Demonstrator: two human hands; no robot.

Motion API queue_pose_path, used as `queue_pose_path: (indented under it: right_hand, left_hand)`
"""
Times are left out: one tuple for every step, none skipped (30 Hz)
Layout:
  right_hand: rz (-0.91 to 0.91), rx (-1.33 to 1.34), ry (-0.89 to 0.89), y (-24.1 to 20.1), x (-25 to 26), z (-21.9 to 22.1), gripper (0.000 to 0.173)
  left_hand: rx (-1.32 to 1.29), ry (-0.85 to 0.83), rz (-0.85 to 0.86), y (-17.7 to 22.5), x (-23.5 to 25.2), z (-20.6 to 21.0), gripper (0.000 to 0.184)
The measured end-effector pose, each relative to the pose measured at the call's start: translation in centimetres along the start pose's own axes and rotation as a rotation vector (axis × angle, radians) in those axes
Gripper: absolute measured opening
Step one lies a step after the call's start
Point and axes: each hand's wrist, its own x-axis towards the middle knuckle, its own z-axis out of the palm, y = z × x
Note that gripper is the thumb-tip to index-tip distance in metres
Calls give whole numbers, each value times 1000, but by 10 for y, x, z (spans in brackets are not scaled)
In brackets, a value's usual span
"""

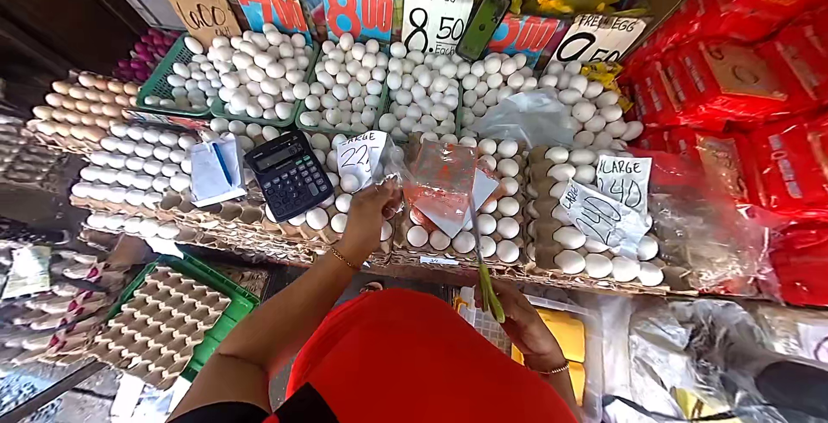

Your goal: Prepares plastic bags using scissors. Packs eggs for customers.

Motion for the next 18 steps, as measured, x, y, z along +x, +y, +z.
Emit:
queue_pose_path:
  right_hand:
    - [-17,56,-5,-1,-4,-1,64]
    - [-34,95,-11,-3,-7,-2,65]
    - [-49,133,-15,-5,-8,-2,65]
    - [-58,164,-16,-7,-8,-1,63]
    - [-61,179,-21,-9,-8,-1,63]
    - [-64,189,-28,-9,-6,0,62]
    - [-69,197,-40,-9,-4,0,61]
    - [-75,203,-56,-10,-2,1,60]
    - [-83,203,-72,-11,1,2,60]
    - [-90,205,-82,-12,4,2,59]
    - [-96,215,-96,-13,6,3,59]
    - [-103,222,-106,-14,7,3,59]
    - [-110,223,-112,-16,8,4,60]
    - [-118,219,-114,-18,9,4,61]
    - [-131,214,-127,-20,9,5,61]
    - [-148,212,-144,-23,9,5,60]
    - [-166,214,-159,-25,8,5,59]
    - [-185,219,-167,-27,6,5,58]
  left_hand:
    - [-28,3,-74,-10,-4,0,20]
    - [-56,3,-133,-16,-8,1,17]
    - [-77,4,-177,-20,-11,4,15]
    - [-89,-3,-210,-21,-13,8,12]
    - [-101,-12,-239,-22,-15,12,10]
    - [-118,-23,-260,-20,-16,18,10]
    - [-128,-43,-270,-17,-15,23,12]
    - [-127,-72,-265,-14,-12,29,15]
    - [-112,-115,-237,-10,-7,37,14]
    - [-93,-151,-189,-3,0,47,13]
    - [-77,-174,-130,5,7,59,14]
    - [-82,-191,-67,16,17,72,14]
    - [-97,-196,-9,27,27,85,13]
    - [-125,-194,38,41,35,96,13]
    - [-173,-186,82,52,43,107,11]
    - [-225,-179,127,61,47,115,8]
    - [-281,-178,169,67,48,120,7]
    - [-323,-180,204,71,45,123,7]
